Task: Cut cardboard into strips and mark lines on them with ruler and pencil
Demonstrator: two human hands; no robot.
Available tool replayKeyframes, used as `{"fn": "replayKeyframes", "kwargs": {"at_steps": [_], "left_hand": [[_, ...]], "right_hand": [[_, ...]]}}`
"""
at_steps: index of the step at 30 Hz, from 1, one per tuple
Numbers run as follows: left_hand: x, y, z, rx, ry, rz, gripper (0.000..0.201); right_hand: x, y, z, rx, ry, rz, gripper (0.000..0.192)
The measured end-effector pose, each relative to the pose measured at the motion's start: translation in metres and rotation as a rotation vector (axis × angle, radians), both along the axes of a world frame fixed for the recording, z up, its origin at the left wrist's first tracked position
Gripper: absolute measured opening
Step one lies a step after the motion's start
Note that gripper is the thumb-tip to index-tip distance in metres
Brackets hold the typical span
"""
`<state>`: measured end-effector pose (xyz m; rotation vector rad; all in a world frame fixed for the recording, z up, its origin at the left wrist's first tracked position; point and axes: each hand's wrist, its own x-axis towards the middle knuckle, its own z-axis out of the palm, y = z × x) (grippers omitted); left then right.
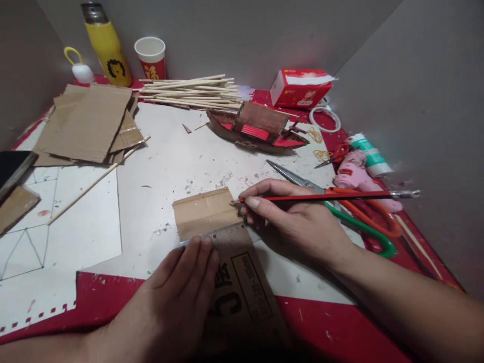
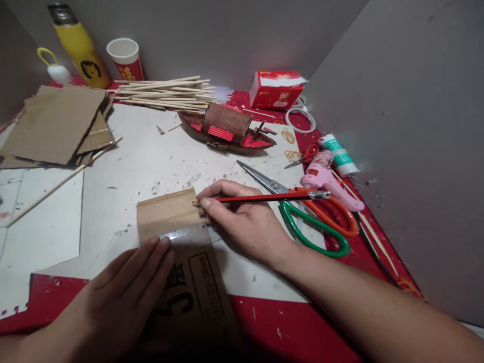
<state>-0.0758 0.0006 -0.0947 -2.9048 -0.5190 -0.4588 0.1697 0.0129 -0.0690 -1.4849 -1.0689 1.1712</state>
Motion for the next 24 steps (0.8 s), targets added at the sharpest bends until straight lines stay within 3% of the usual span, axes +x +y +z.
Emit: {"fn": "replayKeyframes", "kwargs": {"at_steps": [12,18,24], "left_hand": [[0.0005,-0.003,0.0058,0.027,0.07,-0.005,0.04],[0.0018,-0.0039,0.0105,0.061,0.095,-0.003,0.044],[0.0014,-0.0061,0.0054,0.096,0.084,-0.005,0.045]], "right_hand": [[0.0033,-0.0008,0.0021,0.028,-0.151,0.039,0.016],[0.0035,0.0005,0.0029,-0.012,-0.218,0.021,0.016],[0.0053,-0.0006,-0.0023,0.026,-0.19,0.027,0.015]]}}
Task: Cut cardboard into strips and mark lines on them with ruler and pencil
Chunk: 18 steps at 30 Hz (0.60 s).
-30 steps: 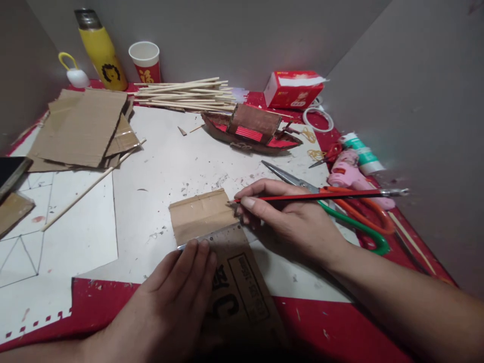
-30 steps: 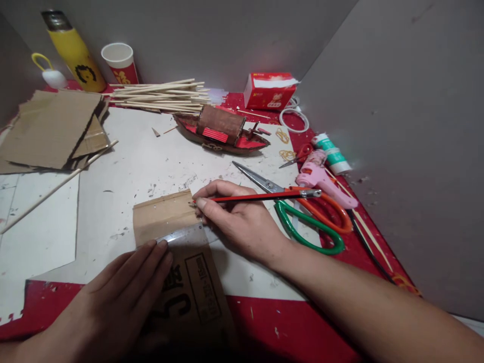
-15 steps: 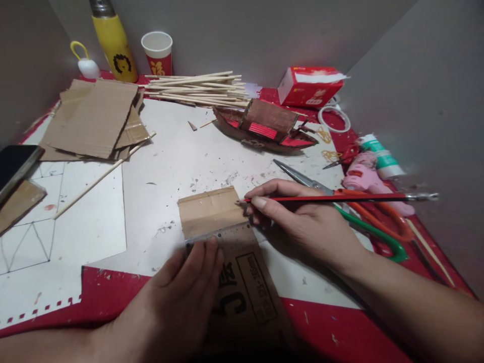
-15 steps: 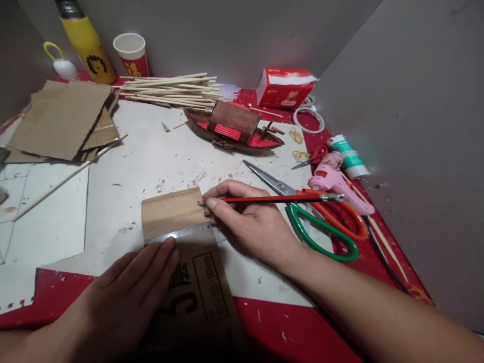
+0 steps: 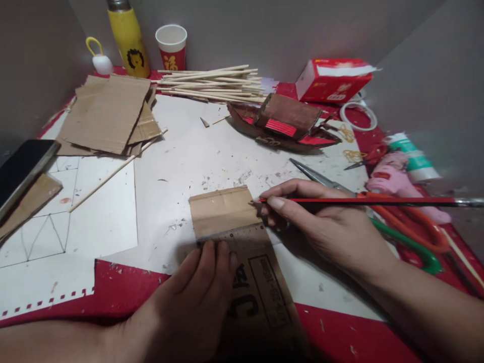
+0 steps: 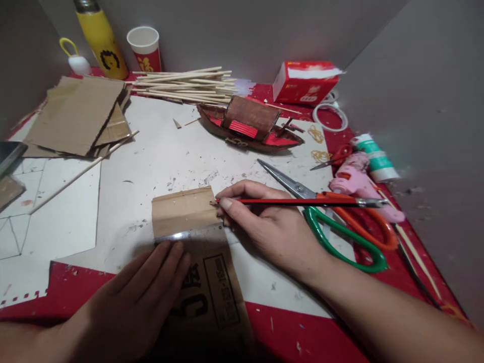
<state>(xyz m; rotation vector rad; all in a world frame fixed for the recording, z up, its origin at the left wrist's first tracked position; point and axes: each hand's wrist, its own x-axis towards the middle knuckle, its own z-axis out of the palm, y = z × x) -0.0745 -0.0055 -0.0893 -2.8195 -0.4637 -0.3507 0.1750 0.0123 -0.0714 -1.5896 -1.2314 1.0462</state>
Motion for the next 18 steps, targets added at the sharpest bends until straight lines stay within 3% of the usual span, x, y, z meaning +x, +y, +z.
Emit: {"fn": "replayKeyframes", "kwargs": {"at_steps": [18], "left_hand": [[0.0006,0.0019,-0.0052,-0.027,-0.042,-0.008,0.043]], "right_hand": [[0.0016,-0.0006,-0.0018,0.016,0.121,0.006,0.01]]}}
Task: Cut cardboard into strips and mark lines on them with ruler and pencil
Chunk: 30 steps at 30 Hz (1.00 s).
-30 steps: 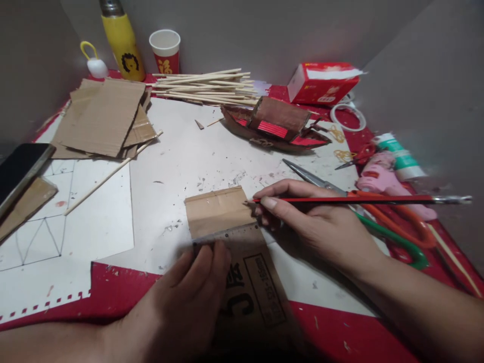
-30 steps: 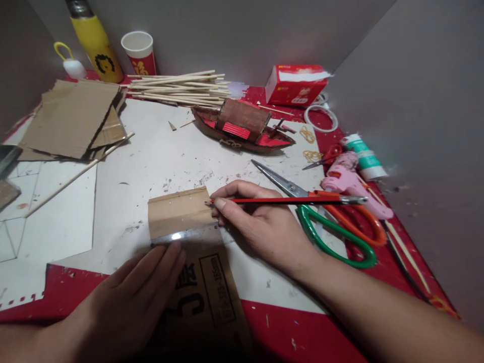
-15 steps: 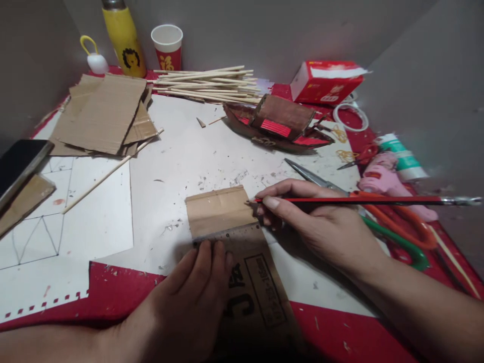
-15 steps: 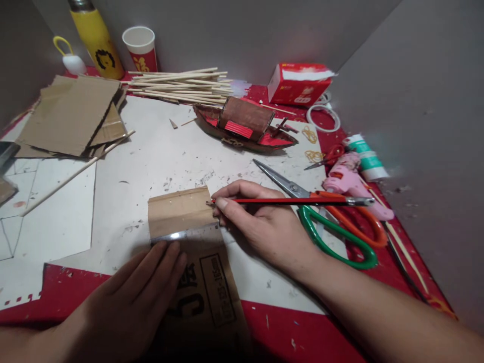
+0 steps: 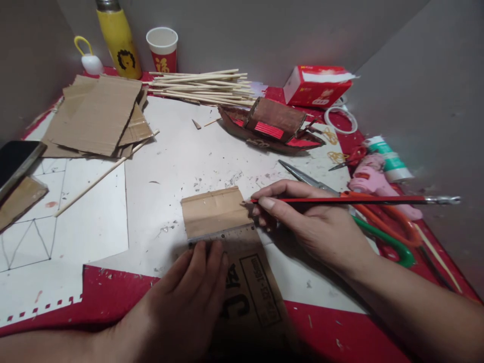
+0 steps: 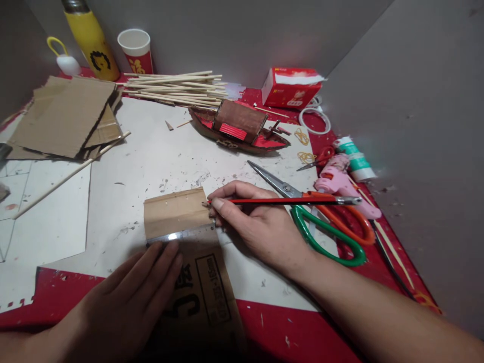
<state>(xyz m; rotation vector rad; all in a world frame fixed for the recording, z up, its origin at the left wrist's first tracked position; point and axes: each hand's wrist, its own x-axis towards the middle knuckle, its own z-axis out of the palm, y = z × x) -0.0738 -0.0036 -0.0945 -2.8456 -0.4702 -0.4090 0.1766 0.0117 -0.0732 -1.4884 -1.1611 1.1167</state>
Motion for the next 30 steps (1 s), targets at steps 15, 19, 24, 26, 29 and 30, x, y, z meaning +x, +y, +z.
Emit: {"fn": "replayKeyframes", "kwargs": {"at_steps": [15,19,24,26,29,30], "left_hand": [[0.003,0.004,0.004,-0.016,-0.023,-0.011,0.04],[0.004,0.005,0.006,-0.036,-0.032,-0.015,0.04],[0.005,0.006,0.008,-0.051,-0.033,-0.018,0.04],[0.005,0.006,0.008,-0.051,-0.037,-0.009,0.039],[0.005,0.008,0.008,-0.05,-0.051,-0.016,0.039],[0.005,0.009,0.008,-0.051,-0.051,-0.017,0.039]], "right_hand": [[-0.021,0.002,0.013,-0.007,-0.145,0.318,0.017],[-0.021,0.002,0.011,0.036,-0.217,0.341,0.015],[-0.022,0.002,0.01,0.069,-0.243,0.353,0.014],[-0.023,0.003,0.01,0.082,-0.255,0.354,0.014],[-0.024,0.004,0.01,0.095,-0.27,0.36,0.014],[-0.025,0.004,0.01,0.097,-0.274,0.363,0.014]]}}
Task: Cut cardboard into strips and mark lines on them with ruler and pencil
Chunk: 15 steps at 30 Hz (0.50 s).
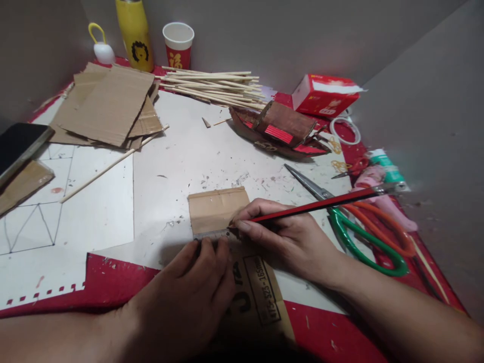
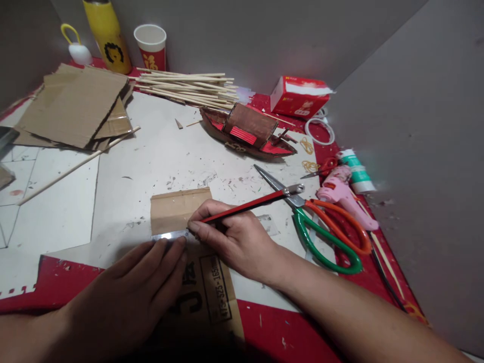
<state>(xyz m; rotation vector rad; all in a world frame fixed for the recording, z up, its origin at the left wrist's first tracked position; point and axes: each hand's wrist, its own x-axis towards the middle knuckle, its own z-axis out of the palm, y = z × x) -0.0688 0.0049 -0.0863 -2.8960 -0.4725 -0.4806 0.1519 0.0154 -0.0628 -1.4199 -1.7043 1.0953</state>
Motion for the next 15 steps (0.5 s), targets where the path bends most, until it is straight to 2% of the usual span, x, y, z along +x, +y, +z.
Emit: {"fn": "replayKeyframes", "kwargs": {"at_steps": [15], "left_hand": [[0.0009,-0.001,0.001,-0.006,0.0,-0.004,0.039]], "right_hand": [[0.0012,-0.0039,-0.0085,0.069,-0.013,-0.004,0.014]]}}
